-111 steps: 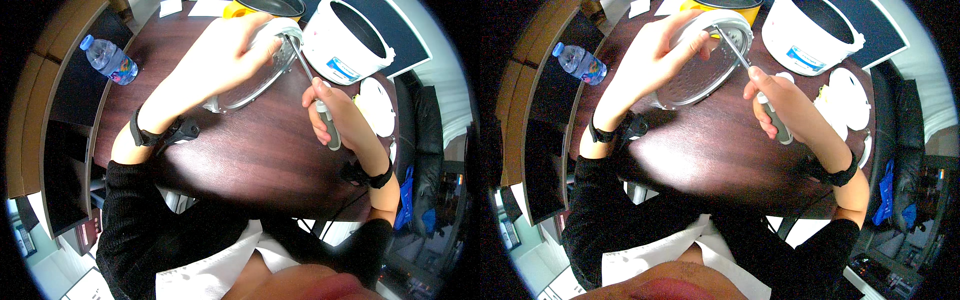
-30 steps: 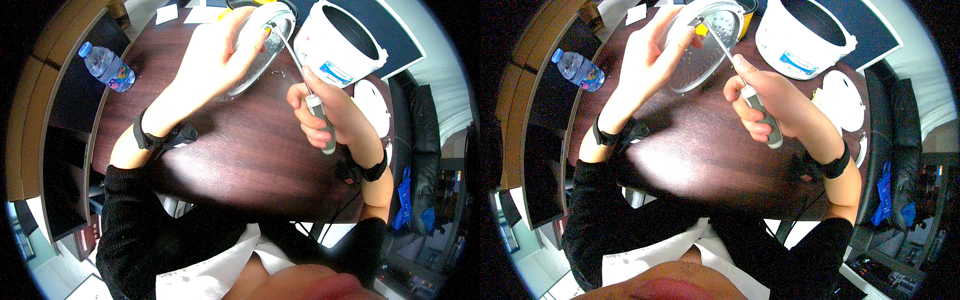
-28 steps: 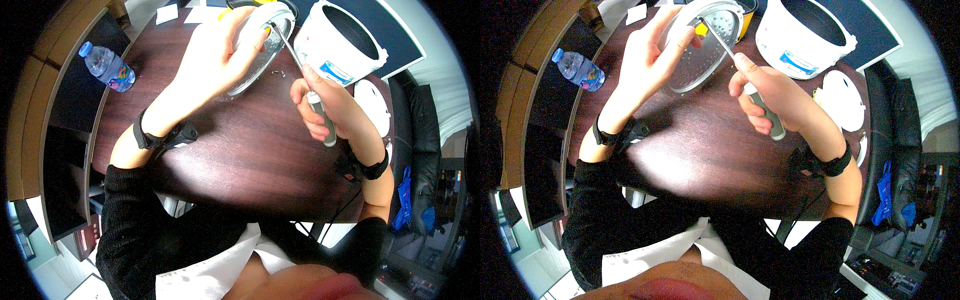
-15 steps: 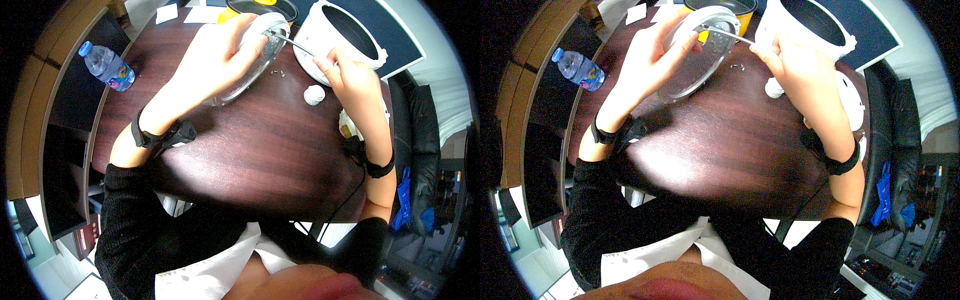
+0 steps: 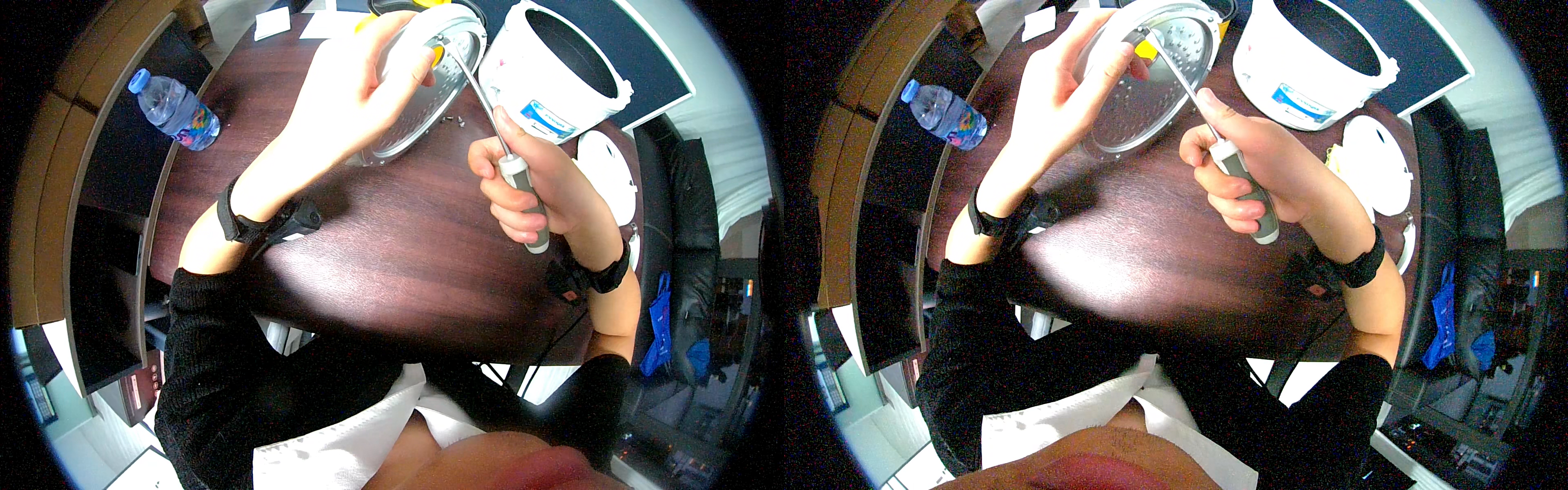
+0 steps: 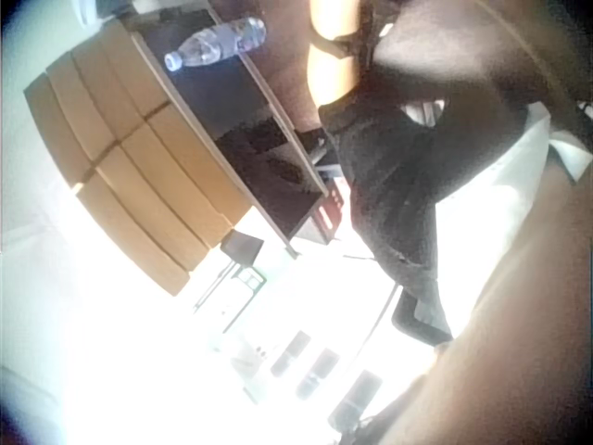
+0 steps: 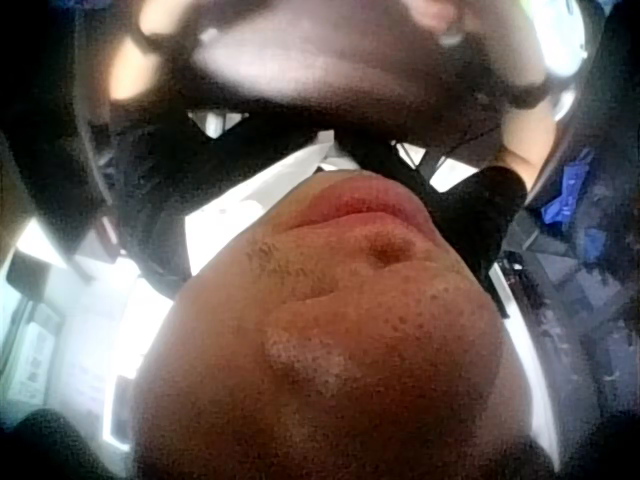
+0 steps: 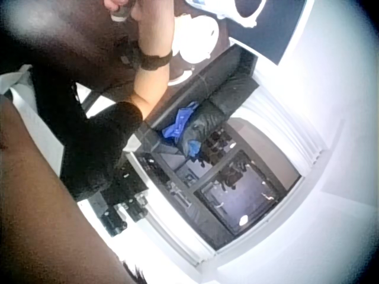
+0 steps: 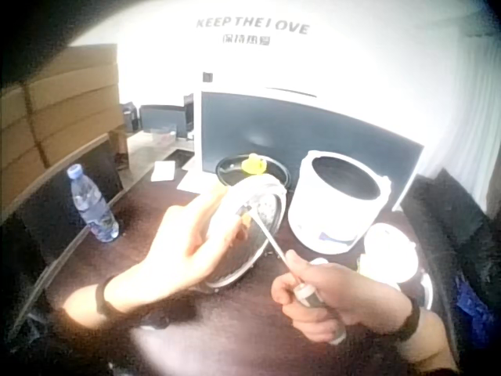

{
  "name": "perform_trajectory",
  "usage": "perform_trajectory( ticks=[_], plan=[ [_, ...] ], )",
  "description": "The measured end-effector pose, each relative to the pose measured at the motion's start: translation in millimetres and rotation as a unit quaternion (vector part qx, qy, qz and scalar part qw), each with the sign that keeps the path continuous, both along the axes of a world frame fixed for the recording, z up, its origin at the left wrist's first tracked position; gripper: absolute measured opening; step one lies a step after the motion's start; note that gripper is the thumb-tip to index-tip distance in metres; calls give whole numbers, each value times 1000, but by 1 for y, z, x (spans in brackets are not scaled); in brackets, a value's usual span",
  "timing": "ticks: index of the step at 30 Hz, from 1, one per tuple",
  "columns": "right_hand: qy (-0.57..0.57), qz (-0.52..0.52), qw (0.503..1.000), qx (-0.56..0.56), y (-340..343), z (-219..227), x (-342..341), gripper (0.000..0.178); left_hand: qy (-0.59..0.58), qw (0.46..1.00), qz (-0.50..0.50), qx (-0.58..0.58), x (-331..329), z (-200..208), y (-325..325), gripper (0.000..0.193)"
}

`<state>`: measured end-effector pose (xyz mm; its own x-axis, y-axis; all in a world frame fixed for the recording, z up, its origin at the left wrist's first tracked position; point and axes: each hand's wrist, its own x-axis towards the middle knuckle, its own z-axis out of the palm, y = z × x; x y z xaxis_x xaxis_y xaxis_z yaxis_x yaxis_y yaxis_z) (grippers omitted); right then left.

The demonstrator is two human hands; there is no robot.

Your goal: The person cleans small white plastic parts with a cloth, then uses a screwdriver to tighten screws on a metal steamer basket lid. The person handles the parts and tools on a wooden table.

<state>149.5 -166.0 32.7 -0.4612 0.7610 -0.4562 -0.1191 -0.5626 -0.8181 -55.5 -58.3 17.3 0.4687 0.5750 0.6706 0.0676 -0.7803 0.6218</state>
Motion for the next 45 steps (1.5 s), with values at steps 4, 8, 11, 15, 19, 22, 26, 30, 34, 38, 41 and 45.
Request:
perform_trajectory(
  ticks=[4, 8, 11, 15, 19, 22, 26, 30, 34, 38, 41, 45],
  plan=[
    [-396, -74, 882, 245, 7, -2, 3, 50, 2, 993, 45, 111, -2, -3, 8, 37],
    [-708, -72, 353, 607, 12, 1, 21, 36, 98, 992, 46, 69, -3, -11, 10, 32],
    [-746, -56, 344, 567, 5, 16, 18, 33, 126, 988, 49, 68, 0, -8, 8, 33],
    [-530, -77, 772, 342, 2, 12, 16, 44, 97, 992, 33, 72, -1, -9, 7, 34],
    [-176, -36, 981, 75, -3, 5, 8, 54, 61, 998, 8, 4, 0, -5, 2, 36],
    [-30, -3, 999, -12, -3, 5, 6, 53, 17, 999, 10, 26, 0, -3, 0, 39],
    [17, 12, 999, -37, -3, 6, 4, 55, 20, 1000, -23, 5, -2, 4, 1, 34],
    [-161, -24, 983, 82, -4, 8, 0, 55, -2, 999, -38, 22, -4, 8, 0, 31],
    [-517, -63, 764, 381, 5, 12, 15, 43, 42, 997, 17, 67, -2, -3, 4, 36],
    [-734, -66, 385, 555, 0, 25, 15, 32, 94, 994, 22, 57, -1, -8, 4, 31],
    [-766, -67, 332, 547, -2, 30, 15, 34, 89, 994, 21, 58, 1, -7, 3, 31],
    [-615, -96, 646, 442, 2, 16, 27, 41, 80, 997, 2, 12, 2, -4, 0, 30]
  ],
)
